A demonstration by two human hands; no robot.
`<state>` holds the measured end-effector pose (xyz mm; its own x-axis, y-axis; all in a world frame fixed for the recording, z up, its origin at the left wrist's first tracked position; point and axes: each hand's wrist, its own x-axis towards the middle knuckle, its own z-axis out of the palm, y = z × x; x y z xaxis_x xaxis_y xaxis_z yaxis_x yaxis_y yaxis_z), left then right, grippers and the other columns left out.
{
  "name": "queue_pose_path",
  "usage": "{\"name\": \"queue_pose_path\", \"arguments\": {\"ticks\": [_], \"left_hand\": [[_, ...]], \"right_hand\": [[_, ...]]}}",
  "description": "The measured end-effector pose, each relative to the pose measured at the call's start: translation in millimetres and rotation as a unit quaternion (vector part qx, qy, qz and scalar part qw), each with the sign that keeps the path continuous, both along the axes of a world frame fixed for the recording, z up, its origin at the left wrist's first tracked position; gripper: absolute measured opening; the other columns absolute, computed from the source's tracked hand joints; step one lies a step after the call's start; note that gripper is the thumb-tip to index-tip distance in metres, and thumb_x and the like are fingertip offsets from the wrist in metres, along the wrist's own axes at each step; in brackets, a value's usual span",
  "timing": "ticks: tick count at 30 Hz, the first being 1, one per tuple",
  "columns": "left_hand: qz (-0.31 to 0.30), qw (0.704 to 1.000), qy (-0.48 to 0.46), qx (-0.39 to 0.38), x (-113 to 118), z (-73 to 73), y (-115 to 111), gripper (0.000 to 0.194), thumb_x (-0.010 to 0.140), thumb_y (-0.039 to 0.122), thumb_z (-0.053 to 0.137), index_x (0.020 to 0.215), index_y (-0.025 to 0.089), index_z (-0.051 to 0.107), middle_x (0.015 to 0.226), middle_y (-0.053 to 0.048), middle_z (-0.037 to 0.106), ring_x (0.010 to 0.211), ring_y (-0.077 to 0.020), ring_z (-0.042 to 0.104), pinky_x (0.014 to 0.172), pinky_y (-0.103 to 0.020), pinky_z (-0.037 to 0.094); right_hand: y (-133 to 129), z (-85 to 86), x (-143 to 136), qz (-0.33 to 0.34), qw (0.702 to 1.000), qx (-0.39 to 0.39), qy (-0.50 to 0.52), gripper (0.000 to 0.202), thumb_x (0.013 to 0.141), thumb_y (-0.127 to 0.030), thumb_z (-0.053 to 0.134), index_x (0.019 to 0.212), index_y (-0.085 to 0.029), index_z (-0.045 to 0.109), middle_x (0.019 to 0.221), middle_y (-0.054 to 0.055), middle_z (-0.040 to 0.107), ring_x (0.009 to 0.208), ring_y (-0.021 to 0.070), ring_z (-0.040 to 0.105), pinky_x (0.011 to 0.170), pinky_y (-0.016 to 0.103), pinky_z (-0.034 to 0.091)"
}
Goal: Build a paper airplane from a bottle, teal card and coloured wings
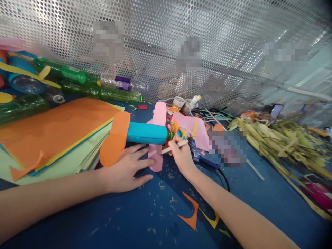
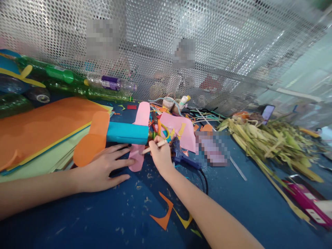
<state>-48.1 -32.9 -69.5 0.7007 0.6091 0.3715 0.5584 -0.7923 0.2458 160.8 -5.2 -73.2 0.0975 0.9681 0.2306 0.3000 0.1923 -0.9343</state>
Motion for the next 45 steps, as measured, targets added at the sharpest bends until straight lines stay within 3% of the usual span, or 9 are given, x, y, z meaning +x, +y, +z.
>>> {"name": "queue_pose_path", "arguments": {"ticks": [45], "left_hand": [[0.0, 1.0, 0.01, -0.005, 0.2, 0.2, 0.5, 0.034, 0.082, 0.043, 0.056, 0.11, 0.027, 0.064, 0.124, -0.012, 0.058, 0.12, -0.0355, 0.047, 0.091, -0.055, 0.045]], "right_hand": [[0.5, 0.4, 0.4, -0.005, 1.0, -0.004, 0.006, 0.026, 0.075, -0.017, 0.047, 0.053, -0.022, 0.036, 0.041, -0.007, 0.042, 0.042, 0.0104, 0.043, 0.045, 0.023, 0.032]]}}
